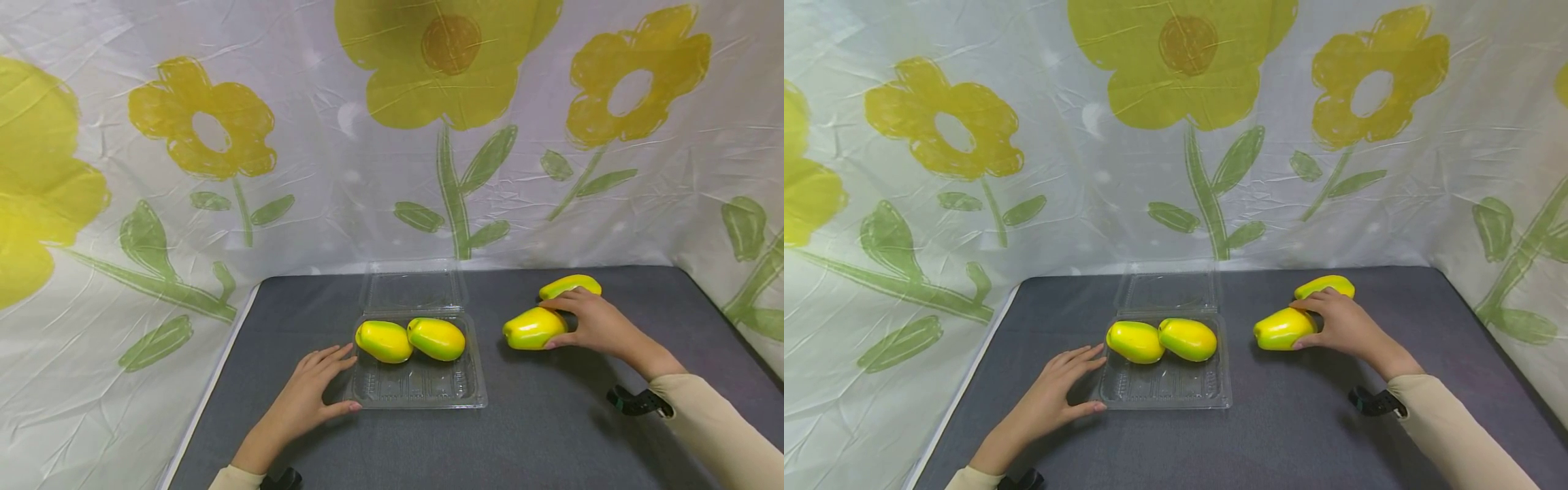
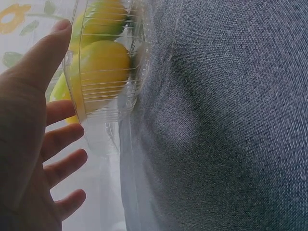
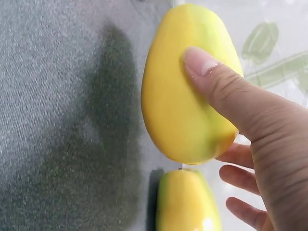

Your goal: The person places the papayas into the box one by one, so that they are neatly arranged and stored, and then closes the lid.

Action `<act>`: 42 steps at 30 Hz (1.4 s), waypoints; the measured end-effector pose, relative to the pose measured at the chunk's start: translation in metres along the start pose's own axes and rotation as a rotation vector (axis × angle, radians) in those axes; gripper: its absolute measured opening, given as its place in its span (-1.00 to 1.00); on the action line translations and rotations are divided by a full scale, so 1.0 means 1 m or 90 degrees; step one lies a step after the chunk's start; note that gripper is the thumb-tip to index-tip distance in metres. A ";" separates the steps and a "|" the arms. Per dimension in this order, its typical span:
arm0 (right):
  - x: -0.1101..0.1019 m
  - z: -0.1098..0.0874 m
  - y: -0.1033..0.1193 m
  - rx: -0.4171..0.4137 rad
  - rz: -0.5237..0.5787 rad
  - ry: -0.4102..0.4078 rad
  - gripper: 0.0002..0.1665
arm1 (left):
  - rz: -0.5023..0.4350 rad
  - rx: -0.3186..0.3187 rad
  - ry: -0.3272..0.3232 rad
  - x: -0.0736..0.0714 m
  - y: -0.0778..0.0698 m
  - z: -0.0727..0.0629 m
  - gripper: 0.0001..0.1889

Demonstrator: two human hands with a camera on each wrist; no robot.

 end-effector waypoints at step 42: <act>-0.008 0.005 0.074 0.063 0.083 -0.034 -0.15 | 0.004 0.005 -0.011 -0.001 -0.001 0.000 -0.15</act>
Point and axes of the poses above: each hand's wrist, its own z-axis towards the middle knuckle, its own x-axis out of the palm, y = z × x, the point moved 5 cm from there along z, towards the middle knuckle, and after that the axes turned 15 degrees about y, right-handed, at the moved point
